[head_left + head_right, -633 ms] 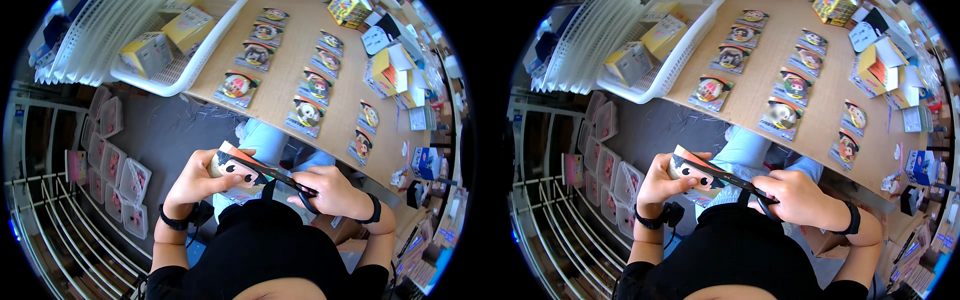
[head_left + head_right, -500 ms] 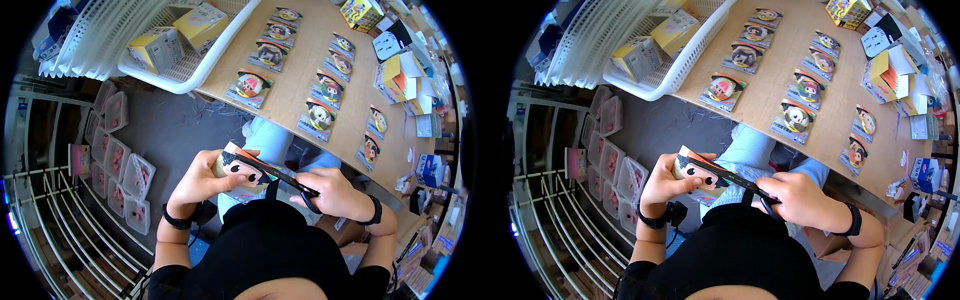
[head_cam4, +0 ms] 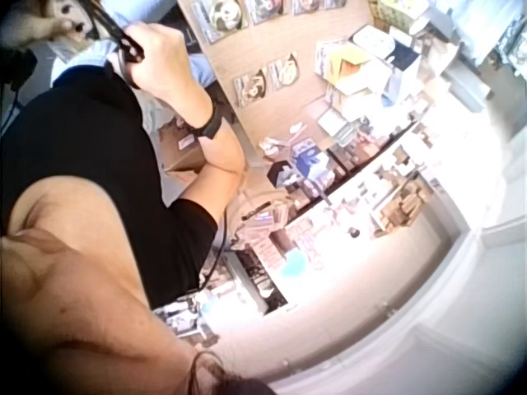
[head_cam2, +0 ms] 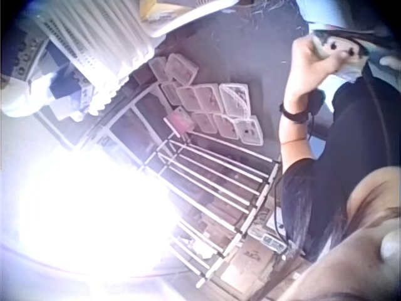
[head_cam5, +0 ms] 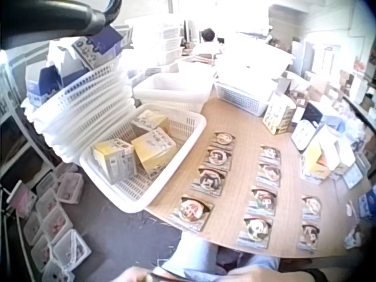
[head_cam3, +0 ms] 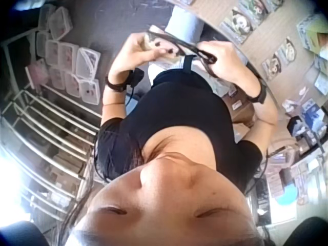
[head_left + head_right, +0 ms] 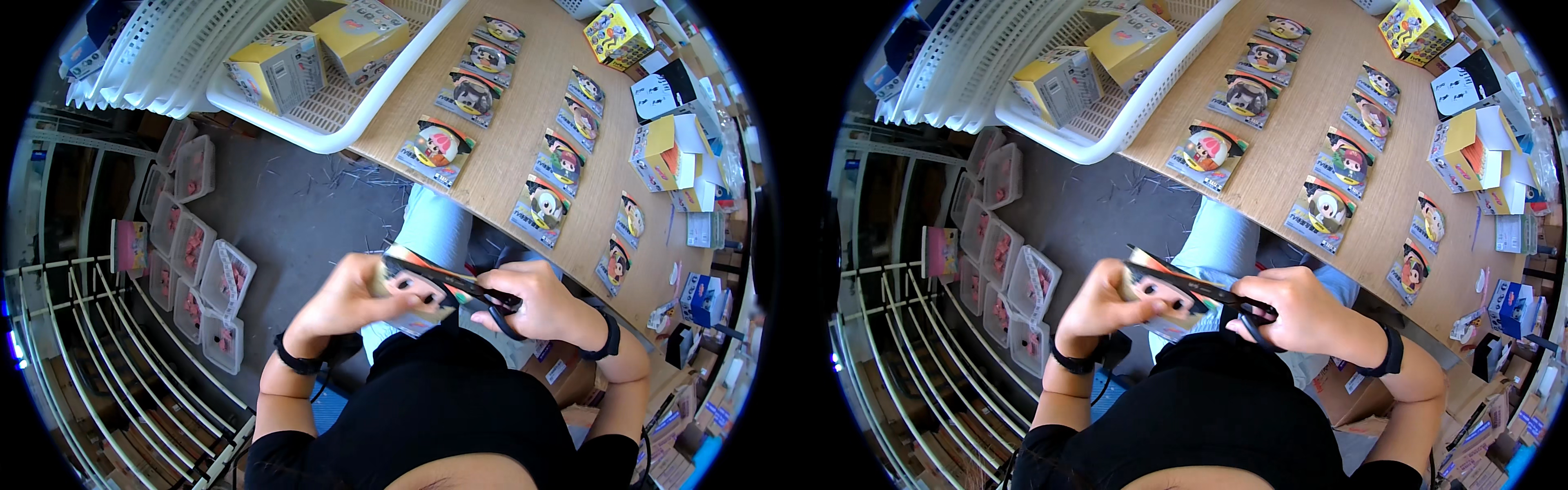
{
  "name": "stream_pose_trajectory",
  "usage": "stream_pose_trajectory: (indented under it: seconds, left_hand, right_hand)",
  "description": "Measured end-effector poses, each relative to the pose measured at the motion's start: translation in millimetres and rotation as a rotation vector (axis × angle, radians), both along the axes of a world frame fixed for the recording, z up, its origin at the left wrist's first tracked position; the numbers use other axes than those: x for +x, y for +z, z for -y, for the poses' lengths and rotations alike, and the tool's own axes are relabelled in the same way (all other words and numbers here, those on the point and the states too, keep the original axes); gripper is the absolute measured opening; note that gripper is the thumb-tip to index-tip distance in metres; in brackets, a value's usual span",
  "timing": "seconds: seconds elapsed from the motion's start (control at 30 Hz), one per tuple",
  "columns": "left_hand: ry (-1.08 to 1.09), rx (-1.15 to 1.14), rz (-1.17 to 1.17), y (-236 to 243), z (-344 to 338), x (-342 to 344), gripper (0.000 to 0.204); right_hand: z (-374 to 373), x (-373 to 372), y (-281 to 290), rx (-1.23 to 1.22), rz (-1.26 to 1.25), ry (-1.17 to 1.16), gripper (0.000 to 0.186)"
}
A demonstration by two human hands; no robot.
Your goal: The person walks through a warehouse, picks up a small box, removes plastic wrap, and opens it to reveal sticker sheets. Using scissors, the person cuts individual stickers from the sheets and places them on the table.
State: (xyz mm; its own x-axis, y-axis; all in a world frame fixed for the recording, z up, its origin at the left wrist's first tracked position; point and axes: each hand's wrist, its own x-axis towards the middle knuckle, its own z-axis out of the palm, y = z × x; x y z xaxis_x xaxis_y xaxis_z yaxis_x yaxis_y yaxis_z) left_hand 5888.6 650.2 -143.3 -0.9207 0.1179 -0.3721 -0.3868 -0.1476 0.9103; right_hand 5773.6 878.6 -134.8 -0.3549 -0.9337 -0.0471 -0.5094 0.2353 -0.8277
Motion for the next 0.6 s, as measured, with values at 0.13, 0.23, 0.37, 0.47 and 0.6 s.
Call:
stream_pose_trajectory:
  seconds: [0.13,0.23,0.37,0.47,0.6]
  left_hand:
    - [-0.055,-0.031,-0.033,-4,-8,-1,0.023]
    - [-0.055,0.001,-0.024,-6,-11,-1,0.023]
    - [-0.071,0.0,-0.087,-10,-12,-3,0.026]
    - [-0.06,0.033,-0.052,-12,-11,-1,0.028]
    - [-0.063,0.069,-0.004,-11,-10,4,0.029]
  right_hand:
    - [7,0,-5,-0.027,0.077,-0.052,0.03]
    - [5,1,-5,0.001,0.09,-0.048,0.031]
    - [1,4,-4,-0.003,0.021,-0.042,0.03]
    - [0,6,-6,-0.034,-0.017,-0.029,0.029]
    - [2,7,-7,-0.042,-0.029,0.006,0.03]
